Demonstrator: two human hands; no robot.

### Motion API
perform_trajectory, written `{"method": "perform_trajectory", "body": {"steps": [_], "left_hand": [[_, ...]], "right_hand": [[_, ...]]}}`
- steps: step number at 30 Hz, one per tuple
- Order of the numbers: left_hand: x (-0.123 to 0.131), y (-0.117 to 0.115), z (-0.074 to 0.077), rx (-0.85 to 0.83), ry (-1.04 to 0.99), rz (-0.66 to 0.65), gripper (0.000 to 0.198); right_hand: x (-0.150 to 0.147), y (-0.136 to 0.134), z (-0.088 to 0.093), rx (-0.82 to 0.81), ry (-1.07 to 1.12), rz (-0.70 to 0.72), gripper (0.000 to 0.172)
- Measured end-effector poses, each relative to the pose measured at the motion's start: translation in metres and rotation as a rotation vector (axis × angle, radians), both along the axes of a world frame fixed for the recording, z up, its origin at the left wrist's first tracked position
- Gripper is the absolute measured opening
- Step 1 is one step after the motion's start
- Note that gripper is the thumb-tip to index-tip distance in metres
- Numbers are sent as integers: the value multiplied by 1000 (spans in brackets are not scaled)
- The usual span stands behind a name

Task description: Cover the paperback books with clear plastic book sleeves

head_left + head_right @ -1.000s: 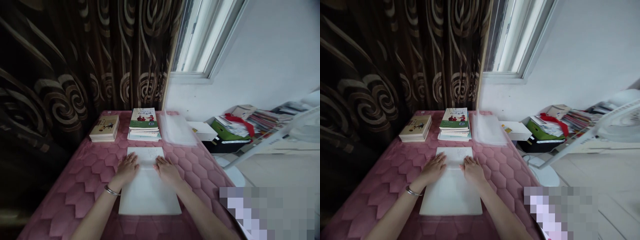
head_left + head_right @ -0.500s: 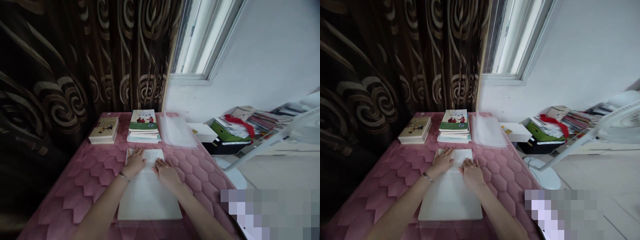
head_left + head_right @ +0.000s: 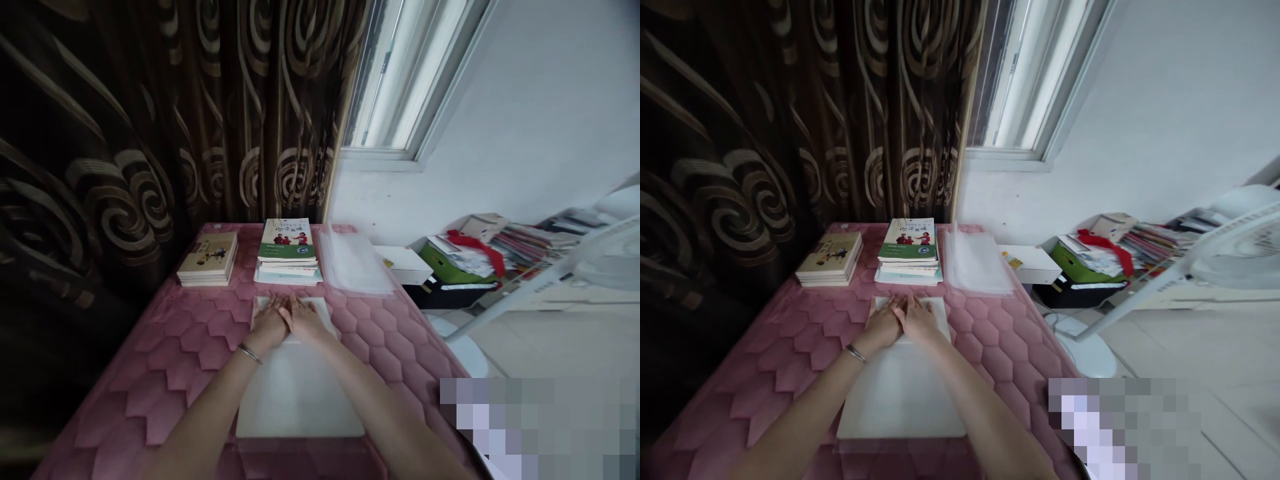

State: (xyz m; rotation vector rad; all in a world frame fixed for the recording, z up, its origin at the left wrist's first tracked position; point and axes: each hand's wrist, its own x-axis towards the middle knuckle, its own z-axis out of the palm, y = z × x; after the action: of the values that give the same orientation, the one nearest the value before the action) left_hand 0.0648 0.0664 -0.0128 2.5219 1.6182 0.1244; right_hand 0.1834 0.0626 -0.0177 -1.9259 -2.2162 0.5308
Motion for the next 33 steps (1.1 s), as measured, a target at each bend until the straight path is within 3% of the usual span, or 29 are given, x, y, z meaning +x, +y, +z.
{"method": "perform_trajectory", "body": {"steps": [8, 13, 17, 23, 29, 33], "left_hand": [[-15, 0, 2, 35, 16, 102, 53], [-39, 1, -1, 19, 59, 186, 54], [-42, 1, -3, -10, 57, 222, 57], [-39, 0, -1, -15, 0, 256, 58], [-56, 4, 0, -147, -96, 199, 62], [-59, 4, 1, -173, -97, 196, 66]], "right_hand": [[35, -11, -8, 62, -156, -221, 67], [34, -9, -13, 99, -188, -239, 68], [31, -9, -14, 104, -212, -279, 70], [32, -9, -13, 108, -237, -264, 69], [33, -7, -6, 62, -287, -258, 69], [19, 0, 7, 81, -287, -183, 55]]}}
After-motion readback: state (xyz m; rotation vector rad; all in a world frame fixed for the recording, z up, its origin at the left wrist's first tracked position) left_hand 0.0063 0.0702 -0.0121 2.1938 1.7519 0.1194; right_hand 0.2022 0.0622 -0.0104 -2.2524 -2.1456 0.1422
